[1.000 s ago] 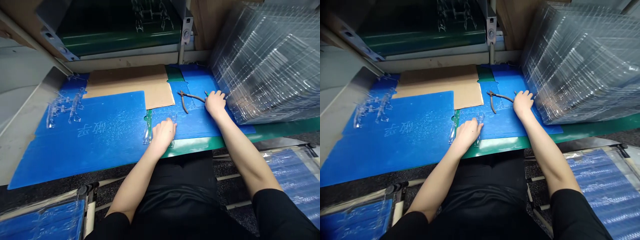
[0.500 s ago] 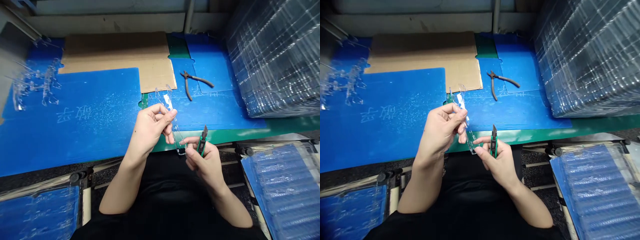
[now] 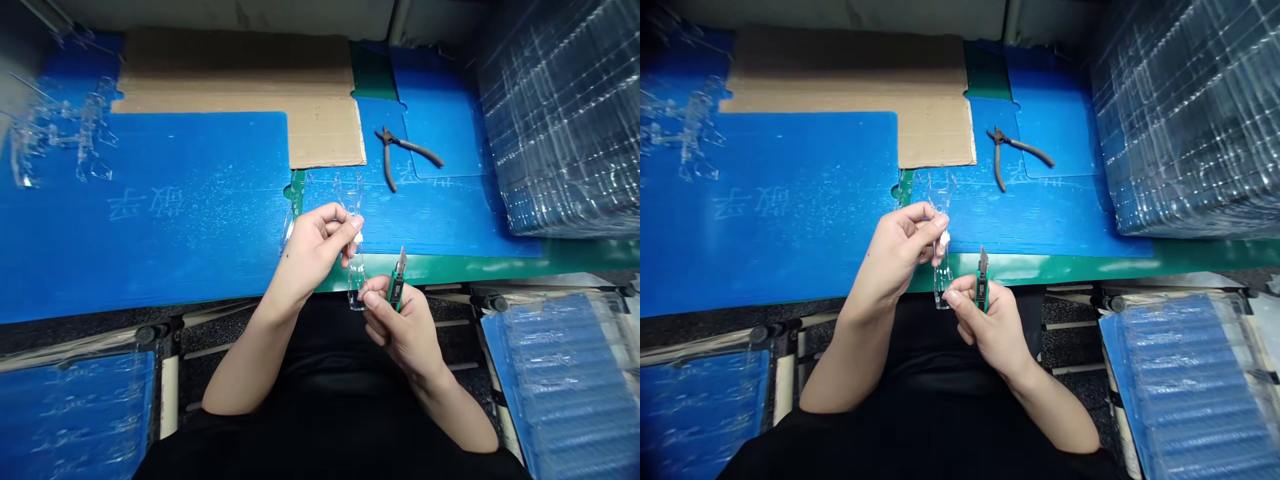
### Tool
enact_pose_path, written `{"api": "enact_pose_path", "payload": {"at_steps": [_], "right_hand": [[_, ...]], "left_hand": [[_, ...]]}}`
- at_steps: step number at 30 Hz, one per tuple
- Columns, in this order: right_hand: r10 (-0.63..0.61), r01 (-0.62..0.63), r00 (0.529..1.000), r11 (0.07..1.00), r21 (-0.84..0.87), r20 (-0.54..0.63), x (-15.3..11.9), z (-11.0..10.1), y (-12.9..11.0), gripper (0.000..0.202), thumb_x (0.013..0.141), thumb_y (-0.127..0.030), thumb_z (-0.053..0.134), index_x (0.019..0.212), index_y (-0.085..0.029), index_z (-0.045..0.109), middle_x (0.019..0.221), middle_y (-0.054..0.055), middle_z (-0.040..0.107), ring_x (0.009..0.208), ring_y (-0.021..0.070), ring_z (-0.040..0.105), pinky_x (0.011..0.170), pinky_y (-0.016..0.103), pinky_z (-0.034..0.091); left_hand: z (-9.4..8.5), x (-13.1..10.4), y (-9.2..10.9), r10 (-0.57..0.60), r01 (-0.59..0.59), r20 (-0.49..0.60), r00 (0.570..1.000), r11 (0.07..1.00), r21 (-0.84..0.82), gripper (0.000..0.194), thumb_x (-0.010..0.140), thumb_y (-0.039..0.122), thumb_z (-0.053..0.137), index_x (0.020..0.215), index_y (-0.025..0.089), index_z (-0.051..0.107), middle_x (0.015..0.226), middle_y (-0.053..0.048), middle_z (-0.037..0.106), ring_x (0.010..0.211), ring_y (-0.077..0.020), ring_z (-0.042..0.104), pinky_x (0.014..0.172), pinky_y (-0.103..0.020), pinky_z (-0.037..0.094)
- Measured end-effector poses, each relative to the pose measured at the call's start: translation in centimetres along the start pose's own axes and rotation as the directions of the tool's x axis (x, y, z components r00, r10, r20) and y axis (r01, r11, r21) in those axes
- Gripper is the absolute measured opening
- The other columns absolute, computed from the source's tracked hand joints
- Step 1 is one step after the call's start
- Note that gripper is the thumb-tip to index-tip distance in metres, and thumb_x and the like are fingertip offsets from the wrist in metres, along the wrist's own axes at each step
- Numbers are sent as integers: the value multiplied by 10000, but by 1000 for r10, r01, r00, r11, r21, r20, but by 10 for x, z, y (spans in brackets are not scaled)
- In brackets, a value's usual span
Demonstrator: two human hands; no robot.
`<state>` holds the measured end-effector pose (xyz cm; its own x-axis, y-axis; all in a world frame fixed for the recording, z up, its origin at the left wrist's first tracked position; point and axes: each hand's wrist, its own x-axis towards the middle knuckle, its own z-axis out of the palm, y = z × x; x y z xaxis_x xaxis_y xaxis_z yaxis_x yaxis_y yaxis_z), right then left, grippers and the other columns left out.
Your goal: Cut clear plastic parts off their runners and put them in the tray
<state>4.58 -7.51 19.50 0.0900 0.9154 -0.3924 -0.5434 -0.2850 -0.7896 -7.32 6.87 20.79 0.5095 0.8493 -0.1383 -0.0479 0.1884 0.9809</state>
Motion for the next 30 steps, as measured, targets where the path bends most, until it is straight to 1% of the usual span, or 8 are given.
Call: {"api": "enact_pose_path", "payload": {"at_steps": [7,9,11,14,17,20,23,30], "right_hand": [[-56,52,998,963,-263,-5,-4,-5,7,272,951,-462,841,919,-212,740,603,-67,414,505,94,324,483,261,291],[-177,139,982,911,-387,-64,-6,-7,6,235,966,-452,826,1048,-238,774,709,-23,517,591,128,415,557,288,364],[-276,199,953,880,-431,-124,-9,-11,3,325,1024,-496,744,1281,-298,741,837,11,575,666,159,456,605,309,394],[-303,224,940,894,-387,-156,-11,-19,-3,383,1110,-559,568,1424,-365,668,844,14,538,666,181,425,591,327,373],[-357,272,926,859,-434,-126,-11,-25,-10,290,1138,-495,540,1344,-369,701,856,14,537,667,182,448,633,349,407],[-435,343,900,743,-575,-26,-12,-26,-21,218,1143,-380,557,1303,-370,705,1021,42,648,781,197,572,770,383,471],[-497,415,861,567,-712,106,-15,-25,-34,250,1126,-273,575,1323,-365,698,1157,62,711,994,249,657,901,409,498],[-572,534,732,146,-833,370,-27,-25,-45,302,1091,-104,594,1363,-185,696,962,43,639,827,167,625,724,311,481]], "left_hand": [[0,4,-1,-70,83,95,993,986,-143,301,984,468,735,1038,173,720,913,-76,783,774,-160,736,676,-242,588],[-5,3,3,-21,35,58,998,968,-249,235,967,393,736,1079,191,693,909,-54,756,806,-168,735,762,-288,635],[-11,-2,7,59,-63,-24,998,961,-270,210,959,374,733,1090,225,662,772,3,642,674,-139,647,639,-257,592],[-20,-16,8,225,-232,-74,972,966,-112,223,1037,492,666,1105,280,663,620,57,402,501,-118,414,452,-234,368],[-24,-34,1,410,-402,-9,912,899,171,260,1113,521,567,1142,301,702,659,37,486,537,-123,444,532,-278,388],[-25,-45,-6,525,-545,166,835,742,392,139,1123,300,583,1189,264,701,940,-41,710,822,-166,661,769,-329,514],[-25,-49,-7,557,-638,319,767,604,478,195,1104,152,547,1243,219,665,1009,-72,734,930,-190,667,834,-354,504],[-24,-46,-12,654,-732,406,638,353,582,119,1095,270,639,1126,166,686,894,-71,752,762,-170,616,731,-352,420]]}}
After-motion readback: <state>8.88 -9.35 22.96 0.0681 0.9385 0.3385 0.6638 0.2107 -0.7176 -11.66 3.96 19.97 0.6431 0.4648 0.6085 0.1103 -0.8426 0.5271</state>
